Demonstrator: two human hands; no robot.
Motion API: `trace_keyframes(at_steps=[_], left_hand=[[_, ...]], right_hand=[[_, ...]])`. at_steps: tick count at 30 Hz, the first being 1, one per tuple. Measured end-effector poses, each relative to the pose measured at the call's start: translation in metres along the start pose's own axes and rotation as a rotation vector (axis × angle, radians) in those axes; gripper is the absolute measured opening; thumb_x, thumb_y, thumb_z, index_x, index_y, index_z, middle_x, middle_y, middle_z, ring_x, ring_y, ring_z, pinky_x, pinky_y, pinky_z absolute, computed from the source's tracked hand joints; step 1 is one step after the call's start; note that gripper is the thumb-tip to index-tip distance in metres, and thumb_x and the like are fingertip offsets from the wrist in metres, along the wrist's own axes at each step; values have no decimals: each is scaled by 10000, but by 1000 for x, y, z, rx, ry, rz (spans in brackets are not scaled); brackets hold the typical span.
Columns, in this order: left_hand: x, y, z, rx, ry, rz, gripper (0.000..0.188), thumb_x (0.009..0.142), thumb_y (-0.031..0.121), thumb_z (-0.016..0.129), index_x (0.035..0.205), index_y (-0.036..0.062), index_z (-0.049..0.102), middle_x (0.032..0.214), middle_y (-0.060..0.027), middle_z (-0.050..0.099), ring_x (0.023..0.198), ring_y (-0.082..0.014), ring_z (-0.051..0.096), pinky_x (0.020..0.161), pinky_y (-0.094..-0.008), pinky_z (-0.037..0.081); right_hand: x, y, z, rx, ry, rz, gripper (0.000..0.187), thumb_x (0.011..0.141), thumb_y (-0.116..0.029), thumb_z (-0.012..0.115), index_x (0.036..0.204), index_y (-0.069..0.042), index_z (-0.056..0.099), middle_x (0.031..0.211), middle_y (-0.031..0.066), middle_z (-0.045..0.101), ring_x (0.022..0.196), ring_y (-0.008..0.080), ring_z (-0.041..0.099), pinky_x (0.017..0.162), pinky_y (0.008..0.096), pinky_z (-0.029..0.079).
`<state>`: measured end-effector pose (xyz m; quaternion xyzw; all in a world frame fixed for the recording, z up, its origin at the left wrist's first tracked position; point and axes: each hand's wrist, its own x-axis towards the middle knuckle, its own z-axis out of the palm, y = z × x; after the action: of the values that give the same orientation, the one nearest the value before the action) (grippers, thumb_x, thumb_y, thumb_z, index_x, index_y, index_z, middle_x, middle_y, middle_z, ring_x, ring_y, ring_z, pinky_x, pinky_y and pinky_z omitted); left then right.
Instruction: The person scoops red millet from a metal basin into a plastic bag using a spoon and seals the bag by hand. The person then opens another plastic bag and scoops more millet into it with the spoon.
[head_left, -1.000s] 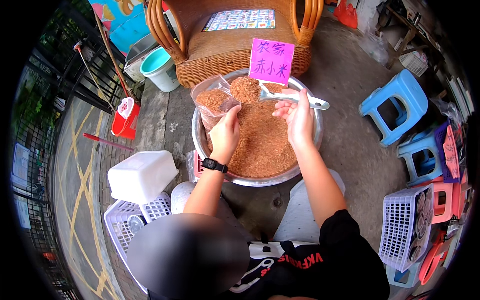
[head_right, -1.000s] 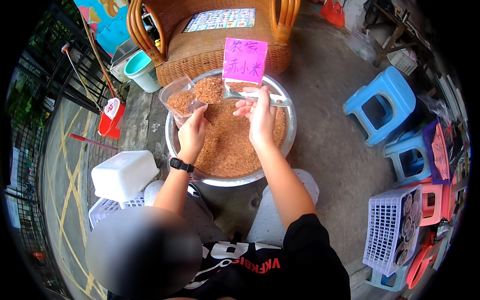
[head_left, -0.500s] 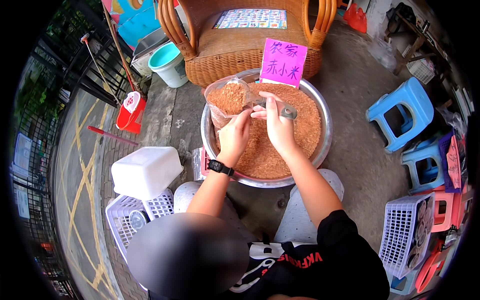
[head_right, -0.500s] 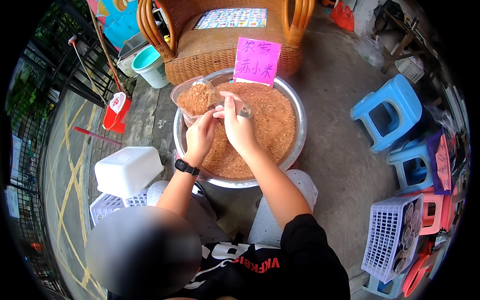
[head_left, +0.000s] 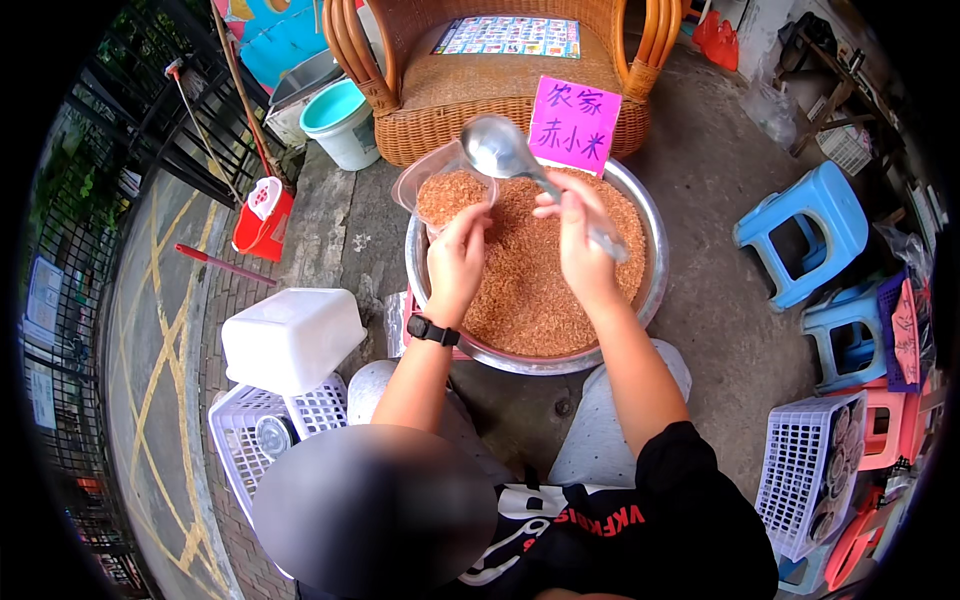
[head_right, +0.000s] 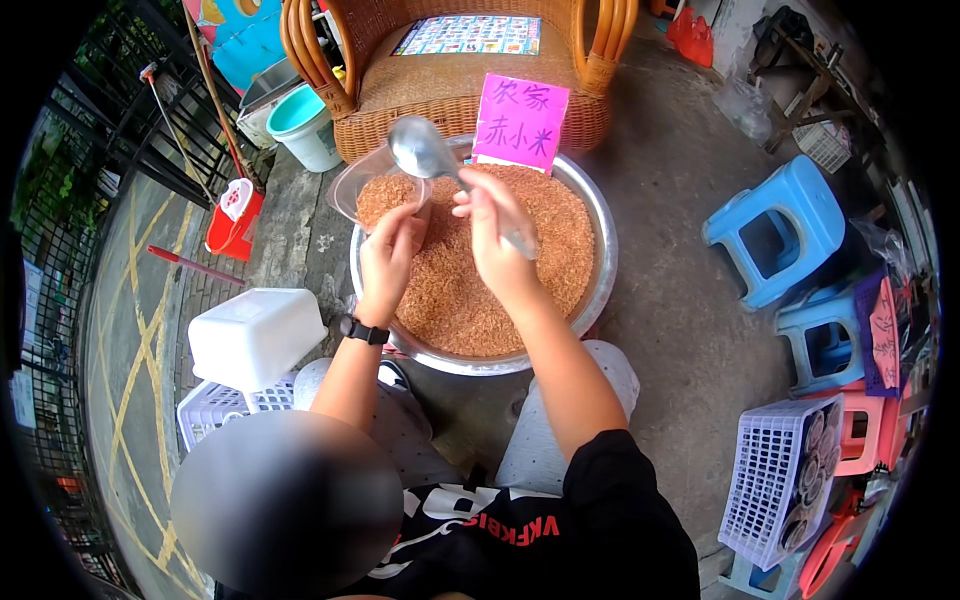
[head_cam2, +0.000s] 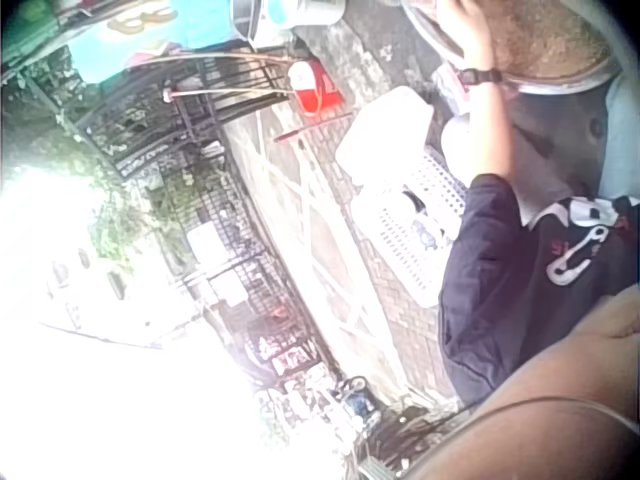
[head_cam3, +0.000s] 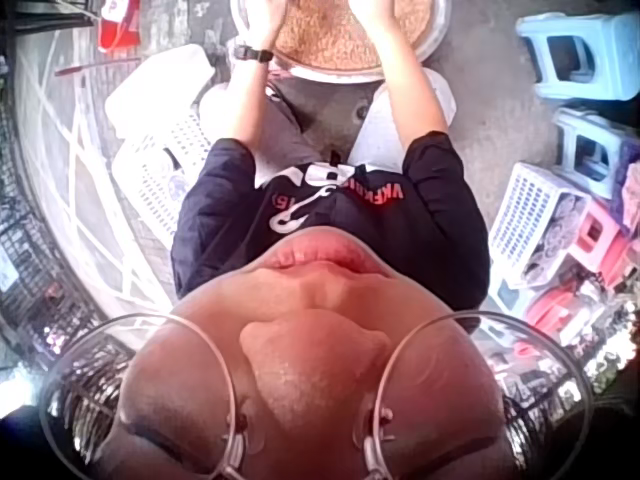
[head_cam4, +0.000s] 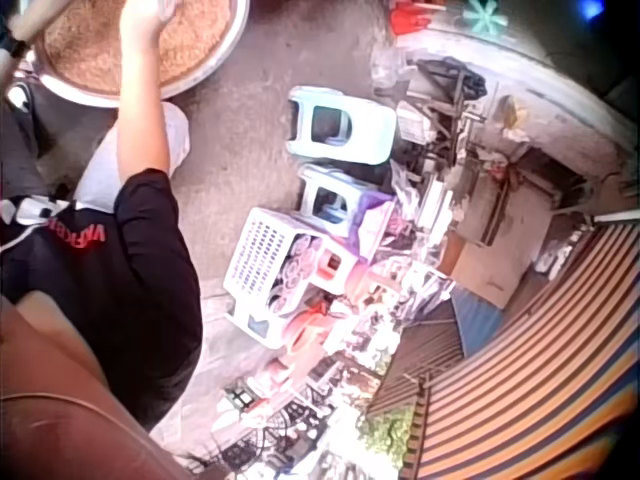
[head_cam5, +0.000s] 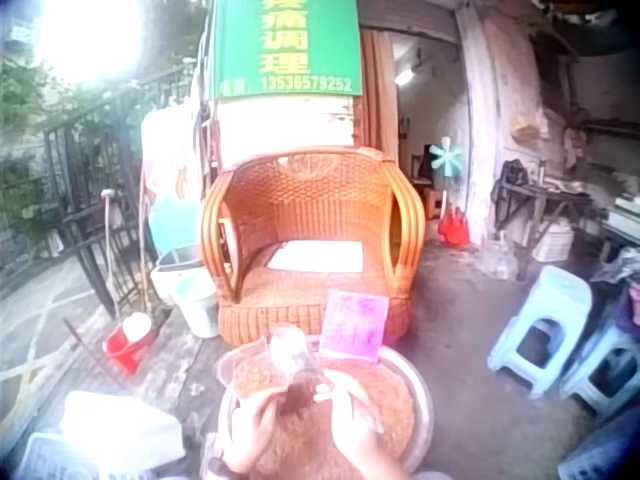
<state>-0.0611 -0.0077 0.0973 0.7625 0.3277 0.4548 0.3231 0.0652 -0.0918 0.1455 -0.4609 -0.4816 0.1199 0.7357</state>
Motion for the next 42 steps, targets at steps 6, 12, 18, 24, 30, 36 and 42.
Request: trace_keyframes(at_steps=[6, 12, 18, 24, 30, 36, 42], left_hand=[[12, 5, -12, -314, 42, -101, 211, 898, 64, 445, 1076, -4, 535, 943, -70, 594, 693, -93, 571, 636, -215, 465], [32, -8, -17, -256, 44, -30, 378, 861, 1, 464, 1231, -55, 408, 1196, -147, 496, 1075, -198, 502, 927, -292, 391], [47, -6, -10, -504, 67, -41, 497, 858, -10, 444, 1308, -76, 245, 1341, -202, 335, 1250, -251, 337, 1019, -307, 282], [31, 6, -4, -555, 55, -31, 468, 851, -11, 442, 1292, -73, 298, 1313, -192, 382, 1204, -242, 398, 988, -306, 326], [14, 22, -11, -540, 82, -24, 373, 836, -9, 449, 1208, -21, 419, 1140, -124, 536, 925, -156, 551, 801, -235, 432], [-22, 38, 11, -125, -605, -40, 248, 826, 155, 520, 995, -24, 541, 936, -151, 574, 878, -244, 564, 786, -334, 434], [-36, 18, 16, 119, -840, -10, 419, 816, 306, 527, 1114, 12, 506, 1104, -199, 518, 1041, -335, 495, 880, -410, 390]], right_hand=[[9, 0, -39, -17, 159, 161, 315, 952, -229, 341, 1007, 13, 534, 757, 76, 567, 617, 107, 553, 578, 226, 467], [8, 8, -70, 33, 263, 529, 362, 941, -333, 316, 910, -37, 524, 642, 47, 529, 514, 79, 498, 487, 208, 427], [2, 8, -86, 37, 273, 528, 362, 930, -361, 338, 894, -52, 522, 626, 47, 526, 477, 77, 480, 450, 205, 412], [0, 8, -101, -1, 267, 535, 383, 926, -370, 344, 832, -50, 532, 600, 34, 504, 448, 75, 467, 413, 198, 390], [-1, 10, -114, -7, 278, 596, 379, 914, -368, 383, 728, -61, 505, 568, 1, 446, 429, 65, 430, 391, 201, 367], [-1, 8, -100, -210, 284, 557, 383, 907, -378, 404, 656, -93, 449, 524, -32, 366, 444, 48, 374, 394, 213, 337], [-3, 16, -104, -344, 219, 424, 489, 912, -405, 350, 544, -85, 384, 507, -24, 358, 473, 79, 354, 452, 250, 290]])
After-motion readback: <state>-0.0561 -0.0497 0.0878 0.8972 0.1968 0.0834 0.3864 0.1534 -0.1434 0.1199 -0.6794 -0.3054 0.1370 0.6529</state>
